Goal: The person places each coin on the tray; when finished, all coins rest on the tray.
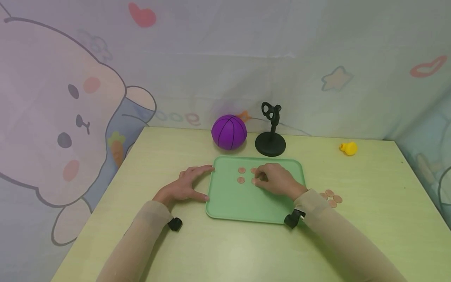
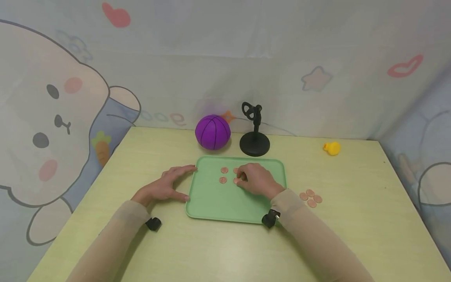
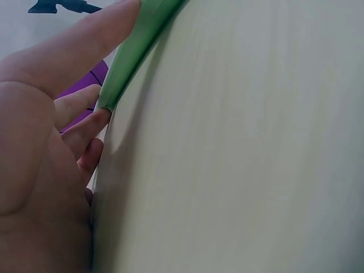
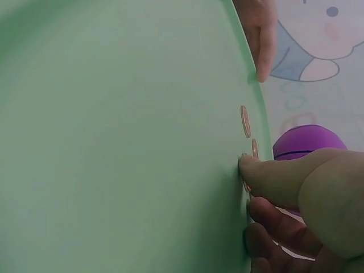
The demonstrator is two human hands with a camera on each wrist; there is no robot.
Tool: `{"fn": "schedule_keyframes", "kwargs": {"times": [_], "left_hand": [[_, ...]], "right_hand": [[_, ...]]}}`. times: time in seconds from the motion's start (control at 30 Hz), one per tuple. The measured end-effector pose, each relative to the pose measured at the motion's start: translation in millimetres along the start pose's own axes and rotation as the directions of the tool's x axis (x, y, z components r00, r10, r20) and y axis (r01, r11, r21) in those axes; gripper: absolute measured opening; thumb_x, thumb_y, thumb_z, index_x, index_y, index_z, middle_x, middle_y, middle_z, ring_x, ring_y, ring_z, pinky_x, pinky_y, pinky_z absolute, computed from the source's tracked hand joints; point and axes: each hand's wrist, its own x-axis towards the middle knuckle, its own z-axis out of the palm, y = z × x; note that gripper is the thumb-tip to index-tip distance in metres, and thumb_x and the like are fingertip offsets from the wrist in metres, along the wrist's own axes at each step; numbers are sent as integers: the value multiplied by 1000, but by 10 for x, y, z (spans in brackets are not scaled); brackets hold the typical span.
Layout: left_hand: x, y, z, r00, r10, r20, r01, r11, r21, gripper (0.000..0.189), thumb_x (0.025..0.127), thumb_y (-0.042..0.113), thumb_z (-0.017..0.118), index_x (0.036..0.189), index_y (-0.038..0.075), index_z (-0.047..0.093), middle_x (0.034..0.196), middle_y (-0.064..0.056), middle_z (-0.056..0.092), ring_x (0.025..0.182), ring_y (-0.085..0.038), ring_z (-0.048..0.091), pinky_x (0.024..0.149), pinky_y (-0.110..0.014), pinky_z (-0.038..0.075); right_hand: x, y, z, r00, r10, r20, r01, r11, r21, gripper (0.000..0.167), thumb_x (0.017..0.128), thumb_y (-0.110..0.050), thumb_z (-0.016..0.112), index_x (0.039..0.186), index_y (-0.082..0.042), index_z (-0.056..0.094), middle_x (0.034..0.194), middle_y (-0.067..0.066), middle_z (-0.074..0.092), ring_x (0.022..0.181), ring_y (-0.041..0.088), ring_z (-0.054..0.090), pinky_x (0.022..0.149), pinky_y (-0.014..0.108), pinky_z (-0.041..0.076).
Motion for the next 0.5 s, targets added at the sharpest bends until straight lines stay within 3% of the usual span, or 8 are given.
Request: {"fn": "schedule_keyframes", "kwargs": {"times": [0.37, 0.5], "left_hand": [[-4, -9, 11, 1000, -20, 4, 20, 1000, 6, 102, 77, 43, 93, 163, 36, 37, 169, 6, 30, 152, -28, 21, 118, -61, 17], [-2, -10, 6, 1000, -24, 6, 24, 1000, 1, 102, 77, 44, 93, 162, 38, 38, 169, 6, 30, 152, -28, 21, 118, -62, 17]], "right_hand": [[6, 4, 27, 1000, 5, -10, -5, 1000, -3, 14, 94, -25, 81, 96, -12, 76, 90, -3, 74, 85, 14, 67, 82, 41, 56], [5, 34, 9, 1000, 26, -6, -26, 1000, -8, 21, 94, -32, 81, 102, -13, 77, 93, -3, 74, 87, 15, 66, 83, 41, 55]]}}
